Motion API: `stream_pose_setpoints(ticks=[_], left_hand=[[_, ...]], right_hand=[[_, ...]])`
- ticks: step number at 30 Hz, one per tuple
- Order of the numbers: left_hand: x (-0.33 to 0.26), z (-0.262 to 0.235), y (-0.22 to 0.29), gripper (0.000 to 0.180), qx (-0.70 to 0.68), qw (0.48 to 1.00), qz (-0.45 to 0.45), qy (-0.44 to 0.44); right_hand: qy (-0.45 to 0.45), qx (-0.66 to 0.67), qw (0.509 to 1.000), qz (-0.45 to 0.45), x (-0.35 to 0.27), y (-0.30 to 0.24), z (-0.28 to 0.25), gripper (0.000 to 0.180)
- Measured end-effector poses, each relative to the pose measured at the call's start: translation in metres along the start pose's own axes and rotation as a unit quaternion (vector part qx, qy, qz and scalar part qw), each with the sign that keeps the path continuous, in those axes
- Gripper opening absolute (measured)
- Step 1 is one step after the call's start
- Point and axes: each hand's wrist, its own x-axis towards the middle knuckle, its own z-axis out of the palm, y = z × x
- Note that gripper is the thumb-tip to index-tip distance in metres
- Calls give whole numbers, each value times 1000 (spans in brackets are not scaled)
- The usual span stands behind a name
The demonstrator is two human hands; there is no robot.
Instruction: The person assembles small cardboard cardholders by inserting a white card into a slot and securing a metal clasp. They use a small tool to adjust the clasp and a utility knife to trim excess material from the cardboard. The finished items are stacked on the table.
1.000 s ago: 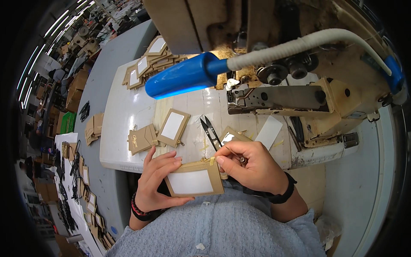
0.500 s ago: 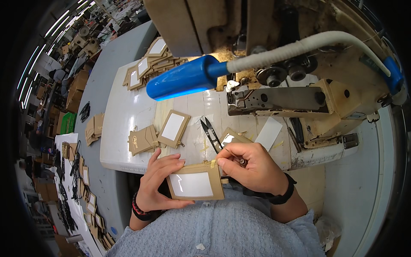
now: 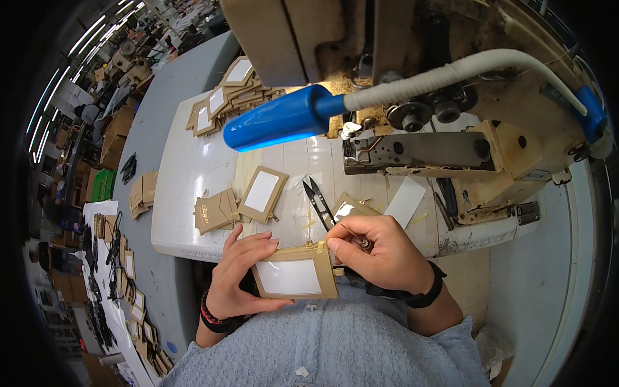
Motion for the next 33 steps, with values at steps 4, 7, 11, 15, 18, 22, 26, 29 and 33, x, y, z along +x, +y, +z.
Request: stream_pose_setpoints(ticks=[4, 7, 11, 15, 18, 22, 26, 29, 33], left_hand=[[0, 1, -1, 77, 0, 1000, 2, -1], [-1, 0, -1, 78, -3, 1000, 1, -7], [-1, 0, -1, 81, -13, 1000, -1, -16], [-1, 0, -1, 83, -20, 1000, -3, -24], [0, 0, -1, 84, -23, 999, -2, -26], [0, 0, -1, 84, -25, 999, 0, -26], [-1, 0, -1, 83, -27, 999, 0, -26], [-2, 0, 0, 83, -21, 1000, 0, -21], [-3, 0, 1, 80, -4, 1000, 0, -13]], right_hand=[[-4, 6, 1000, -4, 0, 0, 0, 10], [-6, 12, 1000, -3, 0, -2, 0, 10], [-9, 15, 1000, -7, -1, -1, 0, 10], [-15, 19, 1000, -1, -1, -2, -1, 10], [-15, 22, 1000, -8, -1, -2, -1, 10], [-17, 29, 999, -7, -1, -2, -2, 11], [-18, 30, 999, -4, -2, -3, -1, 11], [-17, 24, 1000, -5, -3, -3, -1, 11], [-12, 8, 1000, -17, -4, -2, 0, 11]])
